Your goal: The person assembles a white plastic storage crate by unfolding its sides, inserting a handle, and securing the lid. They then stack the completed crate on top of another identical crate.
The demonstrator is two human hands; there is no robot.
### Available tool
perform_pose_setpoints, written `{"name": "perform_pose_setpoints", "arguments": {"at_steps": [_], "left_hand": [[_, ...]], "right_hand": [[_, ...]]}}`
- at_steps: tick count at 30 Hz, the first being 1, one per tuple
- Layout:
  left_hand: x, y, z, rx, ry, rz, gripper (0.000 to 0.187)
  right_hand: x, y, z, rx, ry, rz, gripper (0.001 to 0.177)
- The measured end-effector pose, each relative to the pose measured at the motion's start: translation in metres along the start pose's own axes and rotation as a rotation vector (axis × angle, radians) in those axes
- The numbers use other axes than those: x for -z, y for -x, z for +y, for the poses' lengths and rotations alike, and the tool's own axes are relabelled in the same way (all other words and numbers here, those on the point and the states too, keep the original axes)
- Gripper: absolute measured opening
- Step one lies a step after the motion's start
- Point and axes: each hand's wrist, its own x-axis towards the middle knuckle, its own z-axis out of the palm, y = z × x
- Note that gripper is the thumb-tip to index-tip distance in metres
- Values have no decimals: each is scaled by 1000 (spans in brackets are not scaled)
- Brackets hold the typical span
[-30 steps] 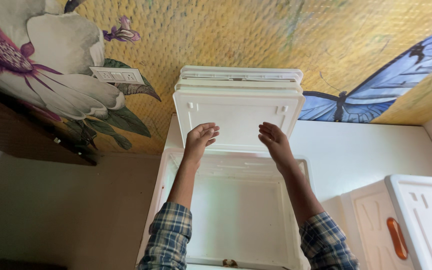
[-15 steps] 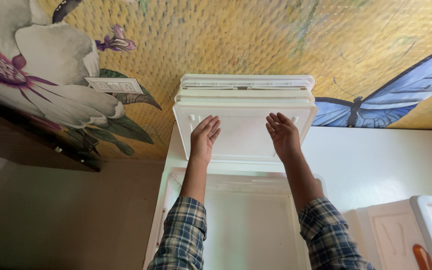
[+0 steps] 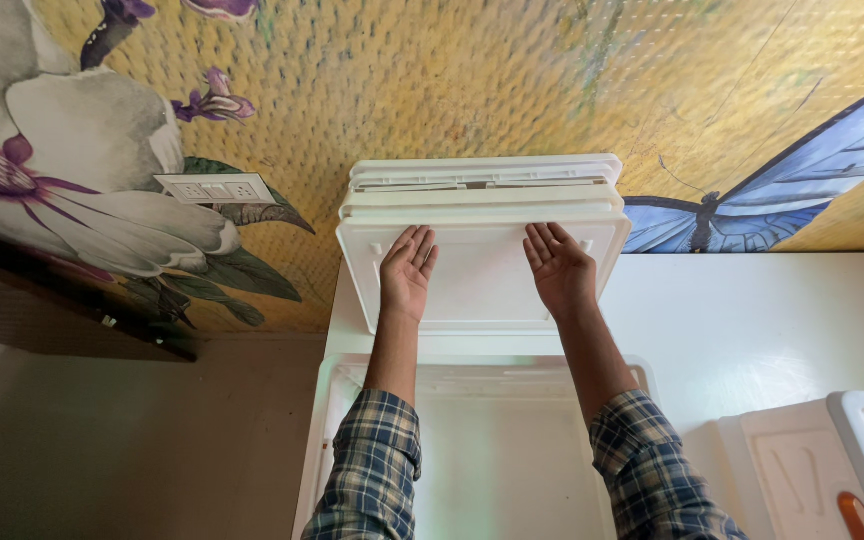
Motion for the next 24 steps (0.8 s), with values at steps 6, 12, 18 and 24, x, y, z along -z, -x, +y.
{"name": "perform_pose_setpoints", "arguments": {"at_steps": [6, 12, 18, 24], "left_hand": [[7, 10, -2, 9, 56, 29, 61], [19, 29, -5, 7, 41, 45, 54], [22, 52, 2, -18, 88, 115, 37], [7, 75, 20, -53, 117, 108, 26]], "right_hand": [[9, 6, -1, -5, 13, 11, 66], [20, 20, -1, -19, 23, 81, 47], [18, 46, 1, -5, 47, 103, 27], [-9, 74, -8, 74, 3, 132, 14]]}}
